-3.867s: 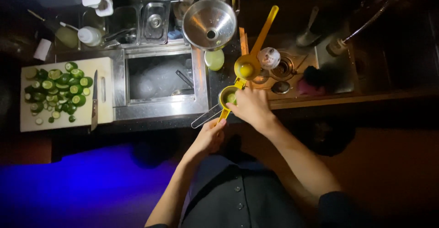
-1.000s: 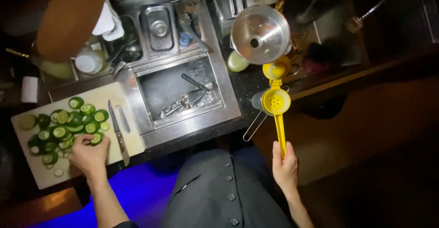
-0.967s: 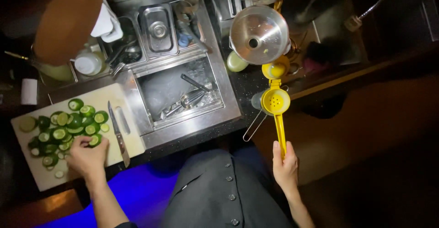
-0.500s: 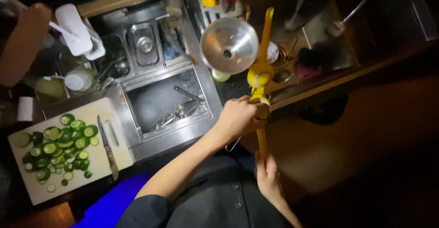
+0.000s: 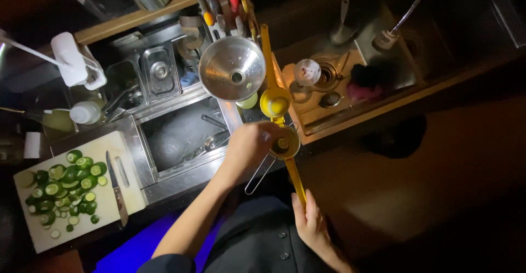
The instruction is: Juicing limes using a handheld citrus squeezer at a bar.
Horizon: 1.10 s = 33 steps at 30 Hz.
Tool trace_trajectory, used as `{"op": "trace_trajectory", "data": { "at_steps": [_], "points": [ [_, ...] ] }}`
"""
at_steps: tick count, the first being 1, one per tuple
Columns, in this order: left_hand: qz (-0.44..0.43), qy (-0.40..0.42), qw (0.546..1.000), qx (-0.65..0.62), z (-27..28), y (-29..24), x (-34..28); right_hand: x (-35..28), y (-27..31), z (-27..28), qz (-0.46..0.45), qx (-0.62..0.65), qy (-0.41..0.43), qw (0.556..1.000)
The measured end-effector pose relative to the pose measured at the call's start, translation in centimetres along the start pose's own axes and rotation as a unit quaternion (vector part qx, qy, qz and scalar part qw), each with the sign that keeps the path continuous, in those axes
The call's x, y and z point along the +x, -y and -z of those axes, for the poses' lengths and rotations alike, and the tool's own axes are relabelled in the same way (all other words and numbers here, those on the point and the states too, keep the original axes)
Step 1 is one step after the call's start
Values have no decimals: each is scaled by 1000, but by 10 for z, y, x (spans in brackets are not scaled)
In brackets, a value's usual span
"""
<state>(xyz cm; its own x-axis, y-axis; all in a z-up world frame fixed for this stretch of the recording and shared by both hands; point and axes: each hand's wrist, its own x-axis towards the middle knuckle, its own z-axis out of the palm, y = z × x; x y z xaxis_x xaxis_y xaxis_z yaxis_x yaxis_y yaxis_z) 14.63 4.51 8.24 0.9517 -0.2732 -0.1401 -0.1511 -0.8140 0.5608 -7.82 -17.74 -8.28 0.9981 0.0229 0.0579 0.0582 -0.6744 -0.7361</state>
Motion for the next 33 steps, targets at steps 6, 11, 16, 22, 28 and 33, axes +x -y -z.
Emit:
{"op": "trace_trajectory", "data": {
  "at_steps": [6, 11, 16, 22, 28, 33],
  "points": [
    [9, -122, 982, -142, -9, 9, 13, 23, 29, 32, 238, -269, -70, 931],
    [-32, -50, 888, -456, -19, 8, 56, 12, -11, -10, 74, 4, -152, 986],
    [8, -10, 788, -616, 8, -25, 52, 38, 54, 53, 278, -382, -159, 867],
    [-84, -9, 823, -562, 57, -46, 2, 20, 15, 34, 119, 18, -145, 982],
    [86, -167, 902, -388, 5, -22, -82, 25, 19, 42, -63, 72, -12, 995],
    [215, 120, 776, -580, -26, -61, -117, 28, 35, 70, 285, -207, -83, 932]
  ]
}}
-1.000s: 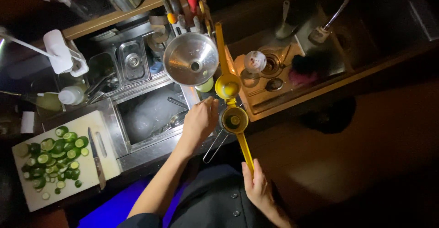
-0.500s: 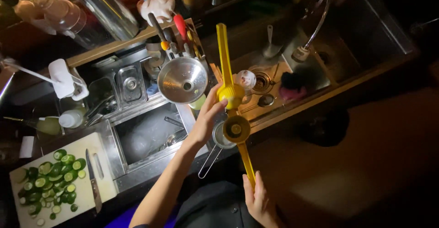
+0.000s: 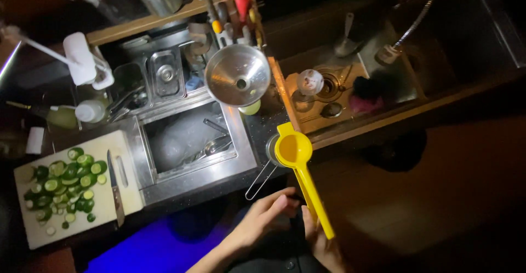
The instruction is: Juicing limes using a handheld citrus squeezer at a bar.
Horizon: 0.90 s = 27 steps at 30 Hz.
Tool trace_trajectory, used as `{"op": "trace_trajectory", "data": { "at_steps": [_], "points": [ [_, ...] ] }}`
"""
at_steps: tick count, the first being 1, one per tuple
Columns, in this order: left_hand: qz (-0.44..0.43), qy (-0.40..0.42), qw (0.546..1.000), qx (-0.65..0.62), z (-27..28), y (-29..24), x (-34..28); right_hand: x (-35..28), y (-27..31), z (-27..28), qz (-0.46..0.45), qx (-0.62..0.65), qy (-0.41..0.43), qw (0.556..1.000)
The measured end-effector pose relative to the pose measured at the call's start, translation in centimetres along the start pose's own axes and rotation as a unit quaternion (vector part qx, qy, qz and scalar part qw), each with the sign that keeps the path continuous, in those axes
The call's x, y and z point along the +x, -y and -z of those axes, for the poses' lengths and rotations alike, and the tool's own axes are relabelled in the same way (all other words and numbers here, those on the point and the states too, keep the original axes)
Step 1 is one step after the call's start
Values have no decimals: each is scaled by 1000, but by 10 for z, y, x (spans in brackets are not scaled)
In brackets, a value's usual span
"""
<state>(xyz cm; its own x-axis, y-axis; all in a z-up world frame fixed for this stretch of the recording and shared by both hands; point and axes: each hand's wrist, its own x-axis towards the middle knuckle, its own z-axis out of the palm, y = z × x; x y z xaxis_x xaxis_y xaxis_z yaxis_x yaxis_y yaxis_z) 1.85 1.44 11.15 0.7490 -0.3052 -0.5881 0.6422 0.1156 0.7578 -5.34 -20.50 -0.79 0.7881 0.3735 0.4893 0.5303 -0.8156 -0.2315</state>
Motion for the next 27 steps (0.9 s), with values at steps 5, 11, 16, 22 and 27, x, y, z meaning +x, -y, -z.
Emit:
{"op": "trace_trajectory", "data": {
  "at_steps": [5, 11, 16, 22, 27],
  "points": [
    [2, 75, 963, -258, -31, 21, 36, -31, -20, -12, -284, 259, 169, 908],
    [-113, 67, 963, -235, -45, 33, 52, -34, -72, 13, -484, 517, 238, 664],
    [-107, 14, 983, -148, -56, 6, 43, -9, -95, 21, -531, 255, 542, 599],
    [-115, -96, 989, -8, -49, 4, 49, -1, -114, 4, -440, 254, 499, 702],
    [-58, -106, 993, -4, -48, 17, 57, 16, -99, 2, -384, 166, 465, 780]
  ]
}}
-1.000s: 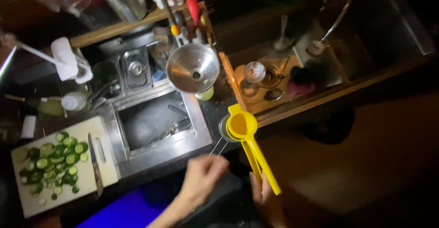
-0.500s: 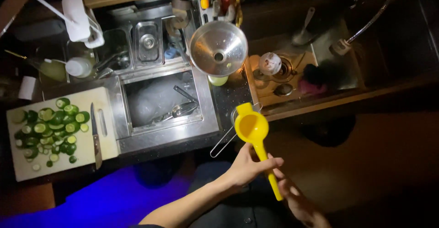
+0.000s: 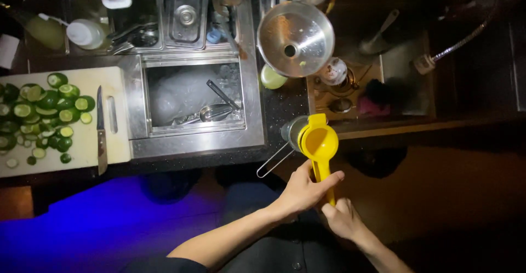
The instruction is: Juicing limes using a handheld citrus squeezer at a bar.
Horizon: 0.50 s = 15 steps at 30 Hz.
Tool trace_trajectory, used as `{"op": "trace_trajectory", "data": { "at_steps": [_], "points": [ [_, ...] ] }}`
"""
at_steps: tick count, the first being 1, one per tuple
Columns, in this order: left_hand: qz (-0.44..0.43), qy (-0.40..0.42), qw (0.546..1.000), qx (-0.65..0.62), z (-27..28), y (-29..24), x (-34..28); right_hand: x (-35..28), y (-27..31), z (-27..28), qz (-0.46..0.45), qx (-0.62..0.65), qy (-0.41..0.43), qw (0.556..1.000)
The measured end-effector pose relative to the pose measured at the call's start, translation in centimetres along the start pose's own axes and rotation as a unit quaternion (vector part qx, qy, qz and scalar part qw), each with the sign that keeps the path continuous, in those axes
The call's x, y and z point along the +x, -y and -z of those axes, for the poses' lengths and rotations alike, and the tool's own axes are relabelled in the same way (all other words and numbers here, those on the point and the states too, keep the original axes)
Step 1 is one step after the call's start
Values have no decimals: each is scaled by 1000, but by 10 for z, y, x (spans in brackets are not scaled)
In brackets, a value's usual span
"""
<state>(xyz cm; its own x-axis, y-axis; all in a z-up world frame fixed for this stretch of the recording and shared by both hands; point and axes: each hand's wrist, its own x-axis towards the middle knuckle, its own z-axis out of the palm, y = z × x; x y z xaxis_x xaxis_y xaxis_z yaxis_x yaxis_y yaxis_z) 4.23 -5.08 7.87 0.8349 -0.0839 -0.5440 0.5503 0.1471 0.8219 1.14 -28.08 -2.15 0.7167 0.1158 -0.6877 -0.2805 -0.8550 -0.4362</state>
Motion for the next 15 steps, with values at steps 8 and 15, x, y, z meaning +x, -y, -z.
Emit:
{"op": "trace_trajectory", "data": {
  "at_steps": [8, 15],
  "points": [
    [-19, -10, 999, 43, 7, 19, 15, 20, 16, -19, 58, 3, -147, 987],
    [-63, -9, 996, 63, 7, 18, 21, 41, -15, -39, 98, 0, -204, 974]
  ]
}}
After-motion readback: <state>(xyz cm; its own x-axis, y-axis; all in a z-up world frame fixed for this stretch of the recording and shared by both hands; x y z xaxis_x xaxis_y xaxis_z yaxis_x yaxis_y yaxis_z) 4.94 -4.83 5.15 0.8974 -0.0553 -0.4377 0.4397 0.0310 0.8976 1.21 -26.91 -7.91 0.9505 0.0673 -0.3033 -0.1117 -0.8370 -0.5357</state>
